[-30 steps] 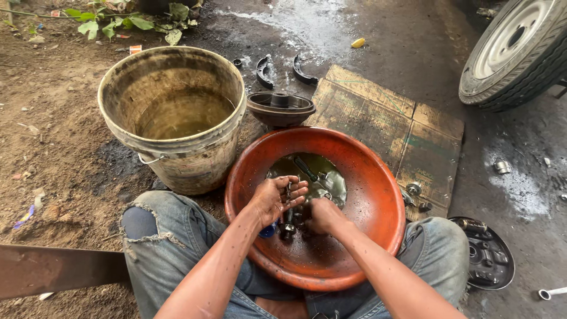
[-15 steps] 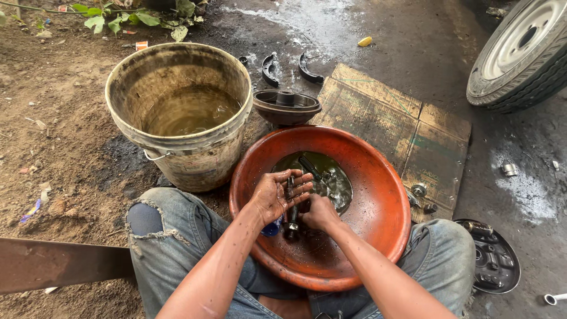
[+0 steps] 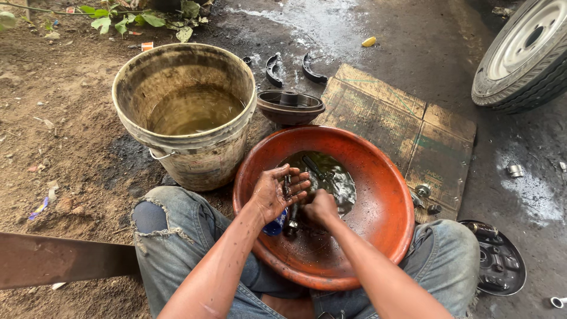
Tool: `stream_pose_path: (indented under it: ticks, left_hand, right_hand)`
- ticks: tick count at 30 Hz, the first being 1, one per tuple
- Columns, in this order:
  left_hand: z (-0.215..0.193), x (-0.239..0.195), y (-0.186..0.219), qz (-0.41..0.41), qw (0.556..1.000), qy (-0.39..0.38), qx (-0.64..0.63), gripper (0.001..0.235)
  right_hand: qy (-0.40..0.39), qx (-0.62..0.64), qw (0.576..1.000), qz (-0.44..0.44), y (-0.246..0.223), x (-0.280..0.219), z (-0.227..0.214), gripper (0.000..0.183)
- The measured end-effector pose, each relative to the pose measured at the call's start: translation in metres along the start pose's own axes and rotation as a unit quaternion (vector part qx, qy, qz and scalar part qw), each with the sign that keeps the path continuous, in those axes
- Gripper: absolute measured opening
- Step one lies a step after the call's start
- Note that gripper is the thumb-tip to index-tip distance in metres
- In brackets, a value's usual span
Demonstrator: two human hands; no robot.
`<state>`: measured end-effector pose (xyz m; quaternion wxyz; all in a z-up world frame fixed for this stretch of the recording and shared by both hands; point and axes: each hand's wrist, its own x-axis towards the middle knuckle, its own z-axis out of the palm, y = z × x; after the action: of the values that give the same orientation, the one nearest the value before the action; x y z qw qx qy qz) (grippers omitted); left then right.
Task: The person sits on the ground and scrubs various greasy mechanical parts in a red basin filled with dark liquid. They use a blue bottle to apply liquid to the parts and scrub them by hand, then place the cleaned parts on a nearby cardboard sheet.
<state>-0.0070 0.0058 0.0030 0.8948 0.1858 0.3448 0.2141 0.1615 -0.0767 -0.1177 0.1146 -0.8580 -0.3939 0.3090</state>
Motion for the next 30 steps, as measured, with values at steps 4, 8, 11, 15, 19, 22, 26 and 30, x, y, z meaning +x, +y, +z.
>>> stream_pose_path:
  ticks: [4, 8, 11, 15, 19, 22, 26, 30]
  left_hand:
    - [-0.004, 0.006, -0.001, 0.003, 1.0, 0.009, 0.004, 0.025]
    - [-0.008, 0.021, -0.014, -0.011, 0.999, 0.019, 0.023, 0.026]
    - [-0.007, 0.032, -0.028, -0.022, 0.998, 0.034, 0.048, 0.03]
    - [-0.005, 0.034, -0.041, -0.068, 0.997, 0.03, -0.002, 0.037]
    - [-0.009, 0.03, -0.038, -0.046, 0.999, -0.015, -0.016, 0.035]
    - [-0.009, 0.028, -0.029, -0.033, 0.999, -0.011, -0.018, 0.032]
    - [-0.007, 0.026, -0.026, -0.045, 0.998, -0.016, -0.036, 0.029]
    - [-0.007, 0.027, -0.025, -0.04, 0.999, -0.009, -0.032, 0.03]
  right_hand:
    - [-0.134, 0.129, 0.981, 0.058, 0.021, -0.001, -0.032, 0.021]
    - [-0.124, 0.358, 0.924, 0.046, 0.025, -0.02, -0.084, 0.019]
    - [-0.117, 0.426, 0.897, 0.013, -0.007, -0.035, -0.119, 0.019]
    - [-0.156, 0.413, 0.897, -0.005, -0.06, -0.057, -0.141, 0.025]
    - [-0.091, 0.3, 0.949, -0.037, -0.072, -0.052, -0.147, 0.026]
    - [-0.056, 0.242, 0.967, -0.05, -0.051, -0.039, -0.139, 0.027]
    - [-0.033, -0.029, 0.991, -0.13, -0.01, -0.042, -0.1, 0.028]
    - [-0.084, -0.169, 0.977, -0.095, 0.006, -0.04, -0.072, 0.038]
